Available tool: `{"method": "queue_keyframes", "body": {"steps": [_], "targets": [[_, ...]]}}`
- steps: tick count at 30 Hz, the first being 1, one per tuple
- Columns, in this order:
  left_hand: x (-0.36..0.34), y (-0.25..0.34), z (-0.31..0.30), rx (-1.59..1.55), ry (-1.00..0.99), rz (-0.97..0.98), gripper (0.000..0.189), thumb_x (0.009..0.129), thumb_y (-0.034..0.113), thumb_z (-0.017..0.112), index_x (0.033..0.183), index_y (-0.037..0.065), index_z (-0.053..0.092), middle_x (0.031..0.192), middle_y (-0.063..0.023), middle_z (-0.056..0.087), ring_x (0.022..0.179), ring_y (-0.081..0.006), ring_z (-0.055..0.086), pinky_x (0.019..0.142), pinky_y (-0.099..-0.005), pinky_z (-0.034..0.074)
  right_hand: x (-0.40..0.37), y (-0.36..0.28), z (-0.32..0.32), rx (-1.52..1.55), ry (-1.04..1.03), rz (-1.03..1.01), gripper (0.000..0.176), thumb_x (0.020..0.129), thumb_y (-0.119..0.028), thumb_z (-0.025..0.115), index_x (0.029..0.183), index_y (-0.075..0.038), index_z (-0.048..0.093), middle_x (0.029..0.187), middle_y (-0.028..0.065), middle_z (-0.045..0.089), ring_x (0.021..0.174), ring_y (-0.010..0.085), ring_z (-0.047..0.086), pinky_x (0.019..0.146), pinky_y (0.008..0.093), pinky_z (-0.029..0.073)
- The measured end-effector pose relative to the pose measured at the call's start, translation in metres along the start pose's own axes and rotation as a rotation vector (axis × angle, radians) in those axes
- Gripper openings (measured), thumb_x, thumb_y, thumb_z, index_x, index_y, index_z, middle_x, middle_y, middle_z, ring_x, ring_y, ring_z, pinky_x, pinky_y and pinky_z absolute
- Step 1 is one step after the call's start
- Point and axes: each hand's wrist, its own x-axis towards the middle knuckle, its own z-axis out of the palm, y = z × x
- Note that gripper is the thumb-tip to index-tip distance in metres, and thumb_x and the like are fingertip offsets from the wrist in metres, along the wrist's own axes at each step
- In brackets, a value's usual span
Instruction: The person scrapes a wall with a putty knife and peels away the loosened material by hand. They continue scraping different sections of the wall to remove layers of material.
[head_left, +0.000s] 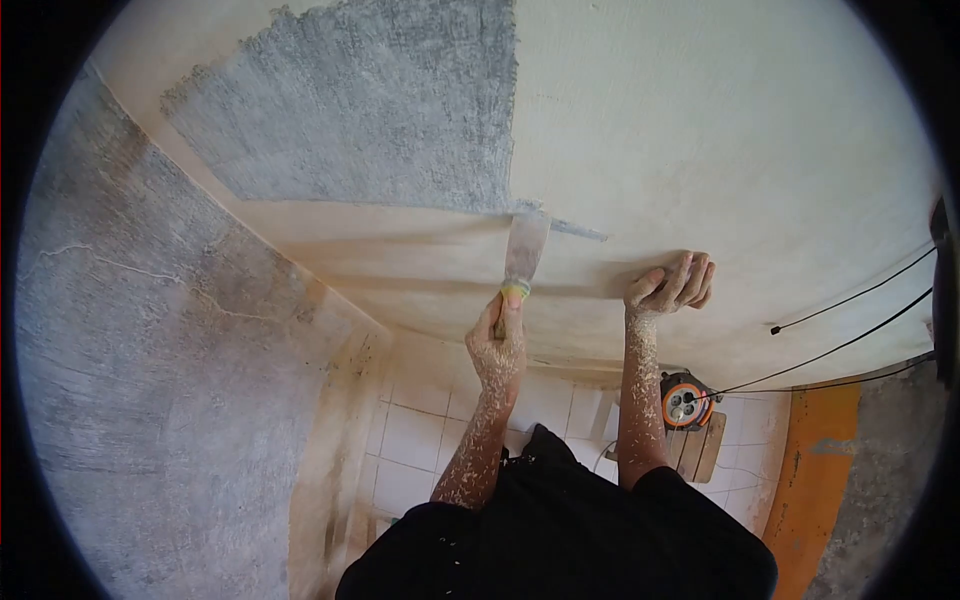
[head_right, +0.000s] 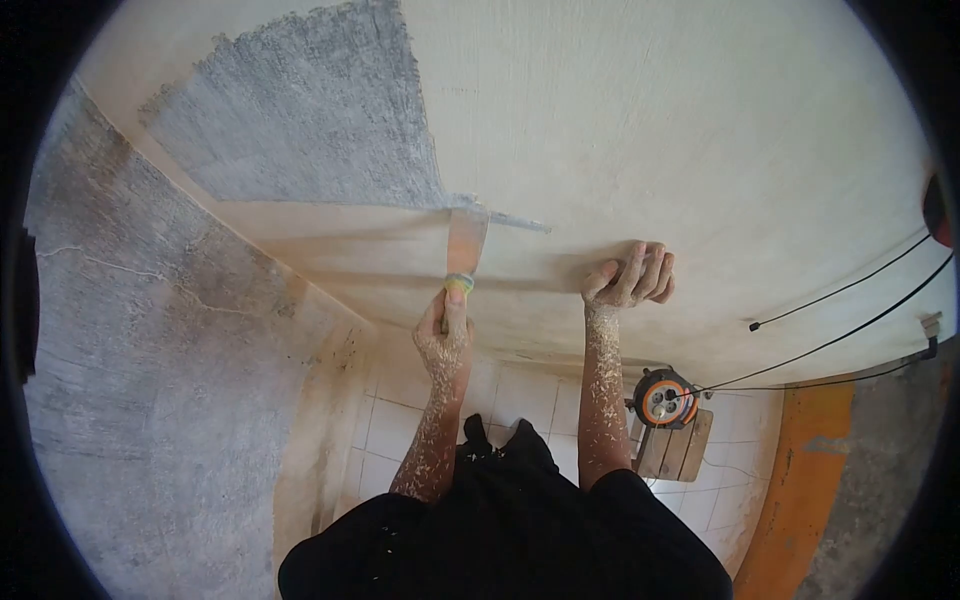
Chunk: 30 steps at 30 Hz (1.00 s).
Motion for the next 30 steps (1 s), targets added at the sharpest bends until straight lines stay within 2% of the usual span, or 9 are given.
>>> {"method": "queue_keyframes", "body": {"steps": [3, 5, 8, 12, 13, 20, 23, 25, 30], "targets": [[0.000, 0.001, 0.006, -0.036, 0.021, 0.021, 0.038, 0.094, 0.028, 0.060, 0.110, -0.006, 0.064, 0.061, 0.0044, 0.050, 0.054, -0.0020, 0.039, 0.048, -0.0205, 0.033, 0.003, 0.001, -0.001, 0.001, 0.010, -0.047, 0.046, 0.091, -0.023, 0.042, 0.129, 0.000, 0.052, 0.139, 0.0167, 0.045, 0.133, 0.0309, 0.036, 0.108, 0.0464, 0.019], [0.005, 0.002, 0.005, -0.001, 0.017, 0.078, 0.038, 0.094, 0.028, 0.061, 0.110, -0.006, 0.064, 0.061, 0.0047, 0.049, 0.054, -0.0019, 0.039, 0.048, -0.0208, 0.032, 0.001, 0.001, -0.003, -0.023, -0.027, -0.025, 0.046, 0.091, -0.023, 0.042, 0.129, 0.000, 0.052, 0.138, 0.0167, 0.046, 0.133, 0.0310, 0.036, 0.108, 0.0464, 0.020], [-0.004, 0.004, 0.003, 0.019, -0.014, -0.015, 0.038, 0.094, 0.028, 0.061, 0.110, -0.006, 0.064, 0.062, 0.0036, 0.051, 0.054, -0.0021, 0.040, 0.048, -0.0213, 0.033, 0.000, 0.001, -0.005, 0.004, -0.011, -0.038, 0.045, 0.091, -0.023, 0.042, 0.129, 0.000, 0.052, 0.138, 0.0167, 0.046, 0.133, 0.0312, 0.036, 0.108, 0.0465, 0.020], [-0.005, 0.014, 0.005, 0.015, -0.018, -0.014, 0.038, 0.094, 0.028, 0.060, 0.110, -0.006, 0.064, 0.063, 0.0037, 0.051, 0.054, -0.0020, 0.040, 0.047, -0.0212, 0.033, 0.002, 0.002, -0.002, -0.007, -0.005, -0.046, 0.045, 0.091, -0.023, 0.042, 0.129, 0.000, 0.052, 0.139, 0.0165, 0.045, 0.133, 0.0312, 0.037, 0.108, 0.0464, 0.020], [-0.004, 0.014, 0.005, -0.018, -0.037, -0.028, 0.038, 0.094, 0.029, 0.060, 0.110, -0.006, 0.064, 0.063, 0.0037, 0.050, 0.054, -0.0020, 0.041, 0.047, -0.0211, 0.033, 0.000, 0.001, -0.003, -0.020, -0.025, 0.017, 0.046, 0.093, -0.031, 0.039, 0.128, -0.006, 0.054, 0.137, 0.0143, 0.047, 0.133, 0.0289, 0.036, 0.109, 0.0479, 0.017], [-0.008, 0.023, 0.008, -0.100, -0.057, -0.063, 0.038, 0.095, 0.029, 0.059, 0.109, -0.006, 0.064, 0.064, 0.0028, 0.051, 0.054, -0.0023, 0.042, 0.048, -0.0203, 0.036, -0.004, 0.003, 0.002, 0.007, 0.014, 0.005, 0.045, 0.092, -0.030, 0.040, 0.127, -0.005, 0.054, 0.138, 0.0137, 0.047, 0.134, 0.0295, 0.036, 0.109, 0.0482, 0.016], [-0.003, 0.019, 0.009, -0.050, -0.024, -0.007, 0.038, 0.095, 0.030, 0.059, 0.109, -0.006, 0.064, 0.064, 0.0027, 0.050, 0.054, -0.0026, 0.042, 0.048, -0.0207, 0.036, -0.004, 0.007, 0.002, -0.005, 0.011, 0.003, 0.045, 0.092, -0.030, 0.040, 0.127, -0.005, 0.054, 0.138, 0.0135, 0.047, 0.133, 0.0297, 0.036, 0.110, 0.0482, 0.016], [-0.010, 0.016, 0.002, -0.033, -0.048, -0.065, 0.040, 0.095, 0.031, 0.059, 0.109, -0.006, 0.064, 0.064, 0.0028, 0.050, 0.054, -0.0028, 0.042, 0.048, -0.0211, 0.036, -0.004, 0.005, 0.001, 0.000, 0.004, 0.003, 0.045, 0.092, -0.030, 0.039, 0.127, -0.005, 0.054, 0.138, 0.0135, 0.047, 0.133, 0.0296, 0.037, 0.110, 0.0482, 0.016], [-0.006, 0.026, 0.007, -0.020, -0.022, -0.043, 0.039, 0.094, 0.031, 0.060, 0.109, -0.006, 0.064, 0.063, 0.0040, 0.049, 0.052, -0.0024, 0.041, 0.047, -0.0207, 0.034, -0.004, 0.005, -0.005, -0.013, -0.001, -0.036, 0.045, 0.092, -0.025, 0.040, 0.128, -0.001, 0.053, 0.137, 0.0170, 0.047, 0.132, 0.0319, 0.038, 0.108, 0.0463, 0.020]]}}
